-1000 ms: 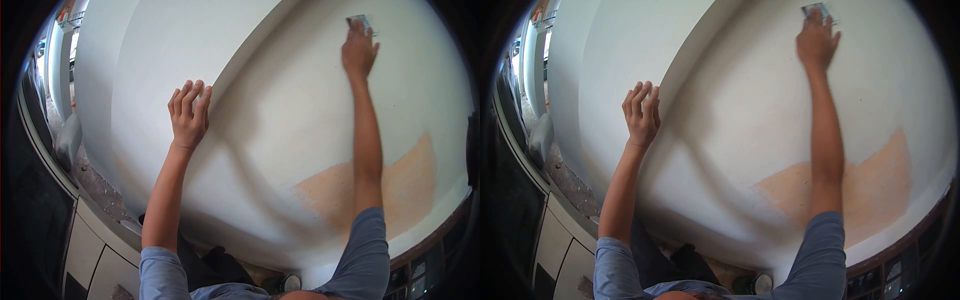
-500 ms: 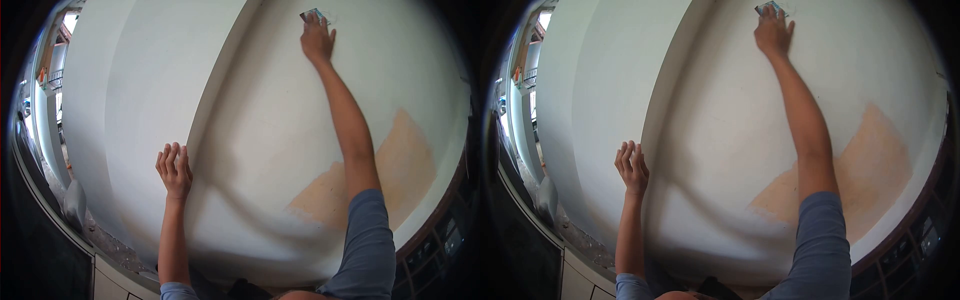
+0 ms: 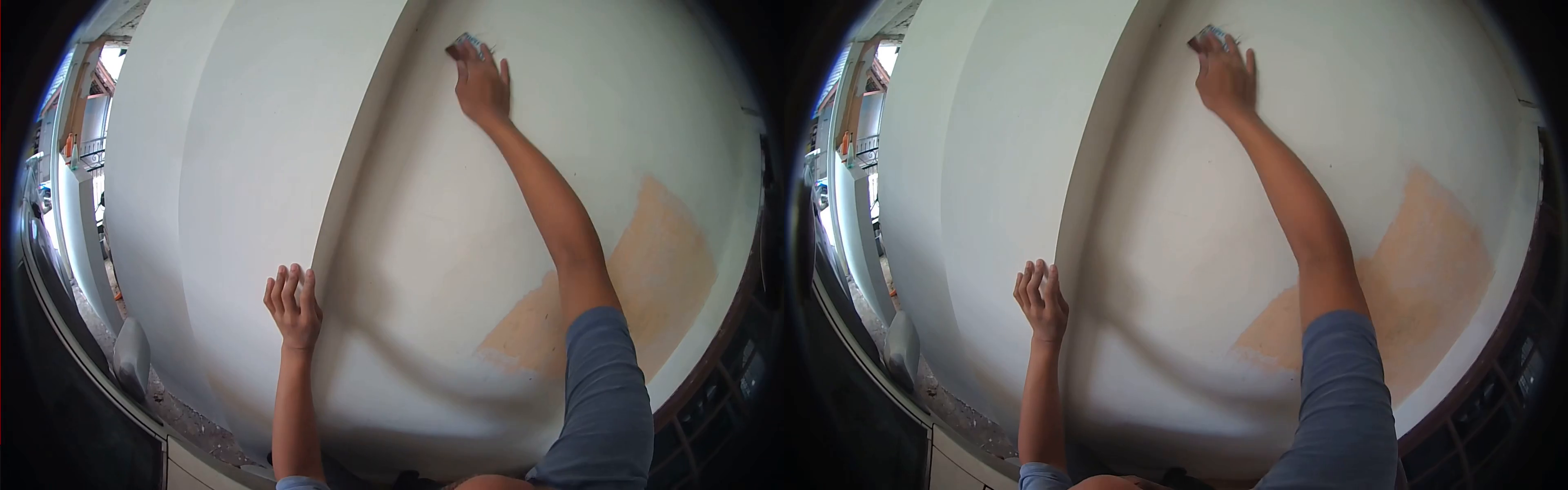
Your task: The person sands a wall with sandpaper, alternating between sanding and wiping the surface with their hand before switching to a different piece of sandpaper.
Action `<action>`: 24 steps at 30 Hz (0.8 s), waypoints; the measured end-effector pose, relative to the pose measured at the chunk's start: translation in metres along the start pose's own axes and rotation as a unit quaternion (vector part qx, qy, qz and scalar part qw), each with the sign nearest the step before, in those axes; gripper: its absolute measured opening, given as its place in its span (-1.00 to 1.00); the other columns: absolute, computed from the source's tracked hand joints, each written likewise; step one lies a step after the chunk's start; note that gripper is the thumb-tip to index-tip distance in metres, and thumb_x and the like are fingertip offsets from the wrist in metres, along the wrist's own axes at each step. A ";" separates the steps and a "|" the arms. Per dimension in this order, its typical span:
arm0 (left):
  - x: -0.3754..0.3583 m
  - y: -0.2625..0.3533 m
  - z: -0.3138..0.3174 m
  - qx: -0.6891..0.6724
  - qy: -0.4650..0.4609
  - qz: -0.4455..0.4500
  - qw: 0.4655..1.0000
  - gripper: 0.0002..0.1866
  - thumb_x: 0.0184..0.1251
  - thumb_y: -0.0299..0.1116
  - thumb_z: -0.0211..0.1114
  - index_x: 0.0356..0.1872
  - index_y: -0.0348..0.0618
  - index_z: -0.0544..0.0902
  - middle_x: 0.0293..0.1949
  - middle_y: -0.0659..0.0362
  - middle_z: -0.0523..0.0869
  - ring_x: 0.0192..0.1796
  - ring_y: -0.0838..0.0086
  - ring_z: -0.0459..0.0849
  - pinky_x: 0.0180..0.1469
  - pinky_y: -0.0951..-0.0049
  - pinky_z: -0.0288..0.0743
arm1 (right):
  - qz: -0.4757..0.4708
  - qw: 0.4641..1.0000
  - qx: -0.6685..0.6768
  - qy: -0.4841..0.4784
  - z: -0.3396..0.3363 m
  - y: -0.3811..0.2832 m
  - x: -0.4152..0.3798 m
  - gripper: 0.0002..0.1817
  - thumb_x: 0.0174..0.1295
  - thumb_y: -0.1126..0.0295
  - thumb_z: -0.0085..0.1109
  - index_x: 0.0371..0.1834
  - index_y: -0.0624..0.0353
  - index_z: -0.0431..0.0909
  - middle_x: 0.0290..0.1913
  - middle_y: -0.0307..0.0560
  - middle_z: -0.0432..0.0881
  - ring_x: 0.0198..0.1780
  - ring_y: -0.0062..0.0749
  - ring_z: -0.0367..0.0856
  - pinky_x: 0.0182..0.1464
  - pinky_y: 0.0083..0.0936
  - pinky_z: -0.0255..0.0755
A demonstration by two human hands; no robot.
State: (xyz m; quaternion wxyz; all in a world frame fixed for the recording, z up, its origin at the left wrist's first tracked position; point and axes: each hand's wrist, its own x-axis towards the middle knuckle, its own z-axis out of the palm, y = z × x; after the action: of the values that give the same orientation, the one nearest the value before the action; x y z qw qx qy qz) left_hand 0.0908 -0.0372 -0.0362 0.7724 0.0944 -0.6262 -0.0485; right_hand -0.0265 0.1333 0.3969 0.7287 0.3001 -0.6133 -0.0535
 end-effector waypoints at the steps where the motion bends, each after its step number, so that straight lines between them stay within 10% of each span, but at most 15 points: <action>1: 0.000 0.000 -0.001 0.000 0.000 0.003 1.000 -0.71 0.40 -0.52 0.17 0.08 0.00 0.63 0.16 0.10 0.59 0.27 0.16 0.53 0.32 0.07 0.33 | 0.013 0.999 -0.027 0.023 0.008 0.001 0.010 -0.55 0.45 0.28 -0.16 0.35 0.14 0.37 0.41 -0.17 0.39 0.46 -0.24 0.26 0.48 0.07 -0.02; 6: 0.004 -0.002 0.000 0.004 0.008 0.012 1.000 -0.72 0.42 -0.51 0.16 0.09 -0.03 0.62 0.17 0.07 0.59 0.26 0.15 0.54 0.30 0.06 0.35 | -0.049 0.993 -0.025 -0.108 0.002 -0.072 -0.039 -0.52 0.42 0.30 -0.12 0.36 0.25 0.35 0.40 -0.17 0.40 0.46 -0.12 0.25 0.46 0.09 0.02; 11: 0.004 0.001 -0.004 0.002 -0.009 0.017 1.000 -0.74 0.44 -0.52 0.14 0.08 -0.11 0.61 0.17 0.04 0.59 0.27 0.13 0.54 0.30 0.04 0.36 | -0.204 0.960 0.089 -0.169 -0.023 -0.068 -0.074 -0.50 0.32 0.40 -0.06 0.36 -0.06 0.41 0.39 -0.21 0.42 0.45 -0.21 0.29 0.46 0.10 0.03; 17: 0.001 -0.001 0.000 0.006 0.004 0.017 1.000 -0.73 0.44 -0.52 0.13 0.10 -0.10 0.60 0.17 0.03 0.59 0.26 0.10 0.53 0.30 0.01 0.35 | 0.084 0.994 -0.064 -0.022 -0.027 0.098 0.022 -0.55 0.50 0.23 -0.26 0.37 0.02 0.38 0.48 -0.37 0.29 0.53 -0.32 0.12 0.48 0.16 -0.09; 22: 0.003 -0.002 -0.002 -0.012 -0.016 0.023 1.000 -0.74 0.44 -0.53 0.12 0.10 -0.14 0.59 0.15 -0.01 0.59 0.25 0.05 0.53 0.28 -0.02 0.36 | 0.109 0.990 -0.082 -0.045 -0.005 0.012 0.008 -0.52 0.39 0.27 -0.11 0.36 0.14 0.37 0.46 -0.14 0.32 0.49 -0.11 0.20 0.45 0.22 -0.05; 24: 0.003 -0.001 -0.002 0.011 0.000 0.032 0.999 -0.74 0.45 -0.53 0.12 0.10 -0.15 0.59 0.16 -0.02 0.59 0.24 0.06 0.55 0.27 -0.01 0.37 | -0.026 0.994 -0.027 -0.105 0.001 -0.045 -0.009 -0.58 0.39 0.34 -0.12 0.30 0.04 0.43 0.37 -0.24 0.42 0.46 -0.20 0.23 0.45 0.19 0.01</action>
State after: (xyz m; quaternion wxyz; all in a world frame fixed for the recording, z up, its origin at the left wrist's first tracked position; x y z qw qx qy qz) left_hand 0.0930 -0.0387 -0.0343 0.7726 0.0827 -0.6292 -0.0172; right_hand -0.0162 0.1006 0.3668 0.6666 0.2890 -0.6766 -0.1196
